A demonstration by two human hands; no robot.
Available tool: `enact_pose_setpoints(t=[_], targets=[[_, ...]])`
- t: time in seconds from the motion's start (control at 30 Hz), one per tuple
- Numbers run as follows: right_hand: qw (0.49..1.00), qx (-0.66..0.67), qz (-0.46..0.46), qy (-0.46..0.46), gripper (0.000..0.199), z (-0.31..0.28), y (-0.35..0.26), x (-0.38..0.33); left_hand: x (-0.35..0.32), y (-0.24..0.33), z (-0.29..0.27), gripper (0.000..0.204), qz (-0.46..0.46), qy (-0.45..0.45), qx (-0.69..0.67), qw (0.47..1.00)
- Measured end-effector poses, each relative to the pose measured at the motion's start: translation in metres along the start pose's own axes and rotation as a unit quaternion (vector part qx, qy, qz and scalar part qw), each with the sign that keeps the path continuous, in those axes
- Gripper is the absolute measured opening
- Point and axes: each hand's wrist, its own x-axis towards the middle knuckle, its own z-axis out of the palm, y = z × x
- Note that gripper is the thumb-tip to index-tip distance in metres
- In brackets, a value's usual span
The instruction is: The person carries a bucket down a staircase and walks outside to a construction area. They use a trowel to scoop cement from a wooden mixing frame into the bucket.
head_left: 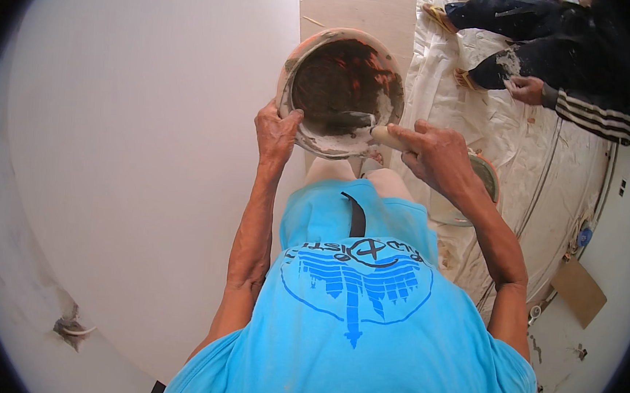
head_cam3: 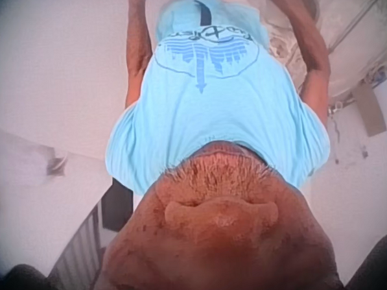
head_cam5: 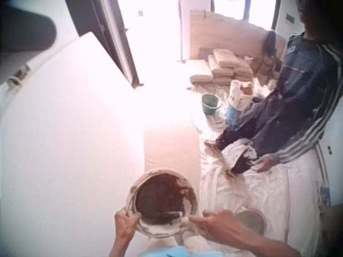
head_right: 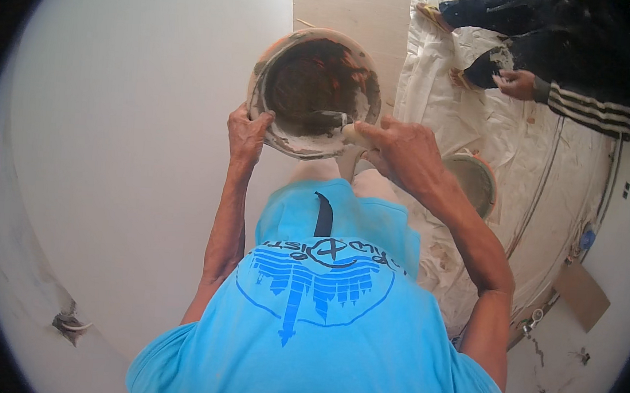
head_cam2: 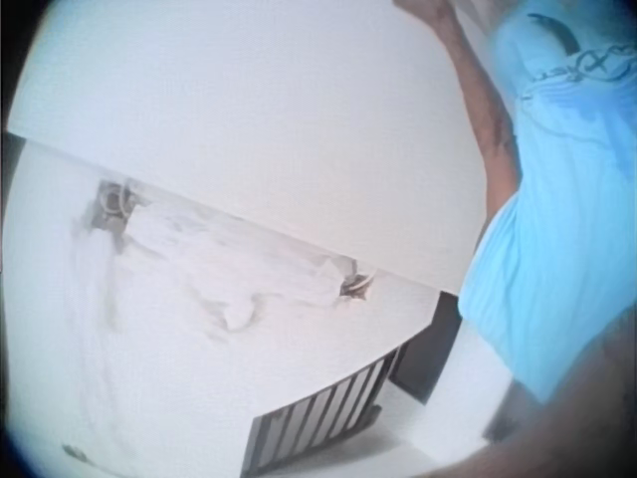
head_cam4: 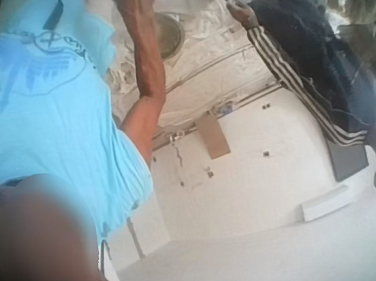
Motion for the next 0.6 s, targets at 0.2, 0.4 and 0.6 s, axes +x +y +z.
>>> enact_pose_setpoints(t=[0.2, 0.4, 0.6], targets=[[0.998, -0.04, 0.017, 0.036, 0.034, 0.027, -0.008, 0.018, 0.007, -0.012, -0.007, 0.021, -0.034, -0.025, -0.043, 0.998], [0.996, -0.021, 0.054, 0.073, 0.043, 0.012, -0.016, 0.026, 0.013, -0.035, -0.019, 0.022, -0.09, -0.058, -0.072, 0.992], [0.991, -0.013, 0.075, 0.107, 0.047, 0.024, -0.016, 0.044, 0.015, -0.027, -0.032, 0.022, -0.172, -0.091, -0.116, 0.974]])
